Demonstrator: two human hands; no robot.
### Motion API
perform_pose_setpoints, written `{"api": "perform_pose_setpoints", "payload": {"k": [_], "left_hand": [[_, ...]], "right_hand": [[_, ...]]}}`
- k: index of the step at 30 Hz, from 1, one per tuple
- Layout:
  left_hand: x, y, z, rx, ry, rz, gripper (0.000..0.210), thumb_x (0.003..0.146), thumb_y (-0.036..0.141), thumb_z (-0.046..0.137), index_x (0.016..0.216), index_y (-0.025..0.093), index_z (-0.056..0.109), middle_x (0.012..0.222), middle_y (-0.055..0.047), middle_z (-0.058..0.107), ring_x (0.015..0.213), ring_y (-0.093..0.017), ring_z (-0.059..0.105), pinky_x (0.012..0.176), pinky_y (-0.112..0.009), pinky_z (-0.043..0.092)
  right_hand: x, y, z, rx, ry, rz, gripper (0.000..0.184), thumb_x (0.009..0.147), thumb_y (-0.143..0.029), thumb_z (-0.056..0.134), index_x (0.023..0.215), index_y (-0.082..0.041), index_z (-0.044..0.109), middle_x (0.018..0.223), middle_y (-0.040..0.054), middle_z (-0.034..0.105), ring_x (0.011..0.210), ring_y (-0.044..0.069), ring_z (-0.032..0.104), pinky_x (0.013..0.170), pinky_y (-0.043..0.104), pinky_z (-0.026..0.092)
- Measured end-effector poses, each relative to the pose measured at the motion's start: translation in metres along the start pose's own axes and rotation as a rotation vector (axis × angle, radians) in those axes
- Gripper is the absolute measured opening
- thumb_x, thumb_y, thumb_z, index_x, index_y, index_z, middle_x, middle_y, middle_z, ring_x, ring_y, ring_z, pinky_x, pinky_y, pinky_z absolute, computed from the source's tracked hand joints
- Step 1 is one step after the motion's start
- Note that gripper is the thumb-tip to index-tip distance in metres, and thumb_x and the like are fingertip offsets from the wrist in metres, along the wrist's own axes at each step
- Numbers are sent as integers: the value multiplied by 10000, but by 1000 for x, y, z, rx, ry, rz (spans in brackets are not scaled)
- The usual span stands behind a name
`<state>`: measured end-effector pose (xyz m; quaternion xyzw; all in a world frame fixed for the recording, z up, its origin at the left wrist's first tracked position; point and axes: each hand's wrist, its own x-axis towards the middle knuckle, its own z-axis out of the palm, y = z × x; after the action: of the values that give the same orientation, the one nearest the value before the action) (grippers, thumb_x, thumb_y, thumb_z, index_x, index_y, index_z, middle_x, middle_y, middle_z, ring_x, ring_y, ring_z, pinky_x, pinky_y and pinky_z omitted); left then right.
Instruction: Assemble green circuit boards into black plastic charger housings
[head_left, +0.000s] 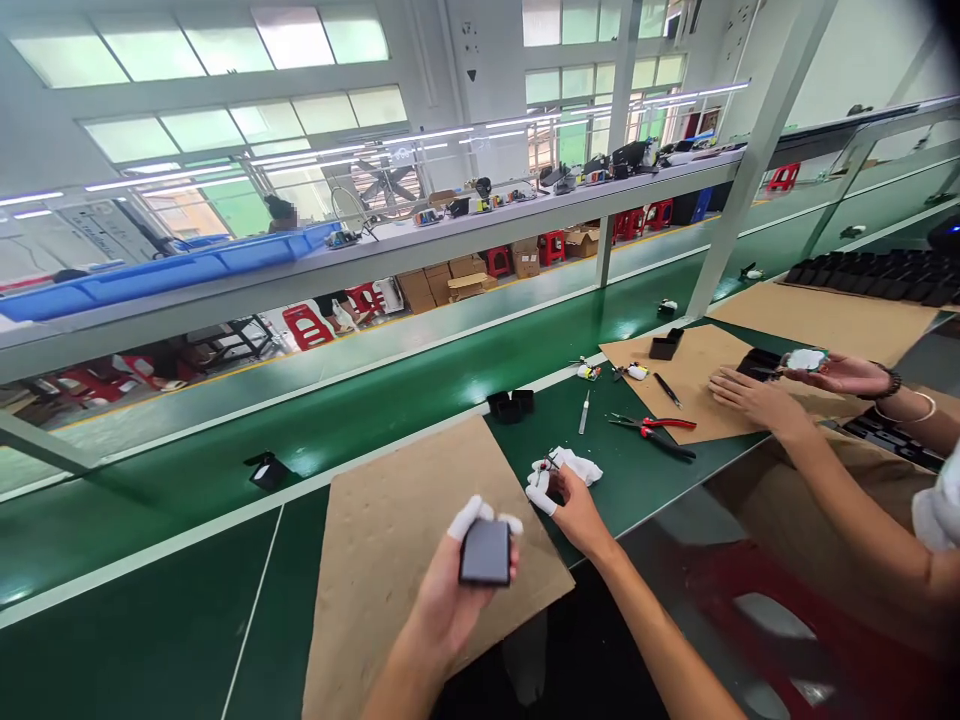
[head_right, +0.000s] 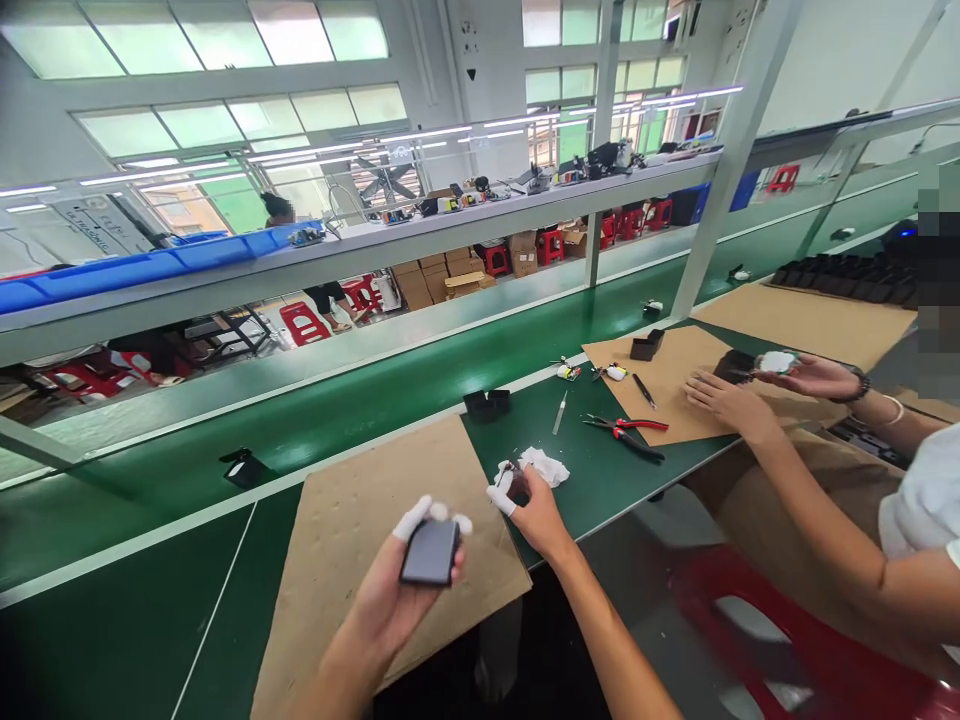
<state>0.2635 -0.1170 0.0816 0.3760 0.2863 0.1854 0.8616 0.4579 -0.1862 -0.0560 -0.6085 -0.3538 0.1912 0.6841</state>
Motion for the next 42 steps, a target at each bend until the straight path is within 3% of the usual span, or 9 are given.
{"api": "perform_pose_setpoints", "payload": {"k": [6,10,14,17,21,26,33,38,42], "left_hand": [[-74,-71,-32,-289,8,-18,337,836,502,759,1012,215,730,1049,-117,741,802,-267,722,702,-398,593],[-94,-104,-53,-148,200,181,343,880,467,793,1181,320,717,1261,-79,719,1053,-308,738,858,-448,640],[-110,-101,-70,182,286,530,686,690,360,1015,1301,379,703,1263,-49,733,1168,-264,727,1002,-373,629],[-120,-86,-81,300,226,609,724,568,318,1086,1228,318,787,1185,-61,768,1121,-254,762,1009,-329,627],[-129,-77,-86,239,163,664,811,532,371,1104,1278,313,790,1202,-96,796,1164,-331,780,1041,-434,641],[-130,-84,-87,199,158,656,926,527,333,1109,1381,339,750,1298,-109,788,1204,-334,774,1086,-454,630],[-132,-77,-79,160,108,634,674,664,349,1038,1278,310,763,1242,-92,742,1161,-327,756,1037,-474,635],[-134,-72,-82,-92,19,411,479,872,566,813,1260,289,759,1252,-114,749,867,-261,765,617,-321,585],[-133,-72,-84,-208,-73,218,412,950,618,725,1131,250,755,991,-63,745,746,-172,705,648,-268,569]], "right_hand": [[-10,1,1,-37,-16,5,481,866,-536,839,1187,-210,691,988,57,772,865,238,727,884,418,617],[-16,-6,1,-63,-37,22,450,826,-530,884,1102,-211,727,976,59,772,881,244,723,941,455,608],[-31,-21,9,6,-67,42,650,749,-569,949,1241,-228,698,1144,100,778,1030,295,769,1020,501,603],[-60,-50,17,110,-109,55,705,751,-617,949,1291,-266,665,1225,114,764,1119,334,782,996,509,626],[-106,-106,21,256,-246,28,702,693,-593,1010,1258,-310,707,1191,111,773,1125,348,772,925,498,664],[-129,-149,25,294,-353,-60,670,681,-638,1001,1218,-322,754,1181,112,747,1103,329,755,954,503,672],[-132,-152,30,298,-408,-50,720,662,-619,1017,1248,-298,747,1115,113,763,1077,350,775,889,479,693],[-132,-154,32,308,-440,-51,725,651,-601,1029,1252,-300,755,1144,124,764,1099,361,770,921,502,684],[-132,-157,30,304,-476,-56,733,629,-603,1038,1237,-299,763,1138,133,773,1101,376,761,920,510,675]]}}
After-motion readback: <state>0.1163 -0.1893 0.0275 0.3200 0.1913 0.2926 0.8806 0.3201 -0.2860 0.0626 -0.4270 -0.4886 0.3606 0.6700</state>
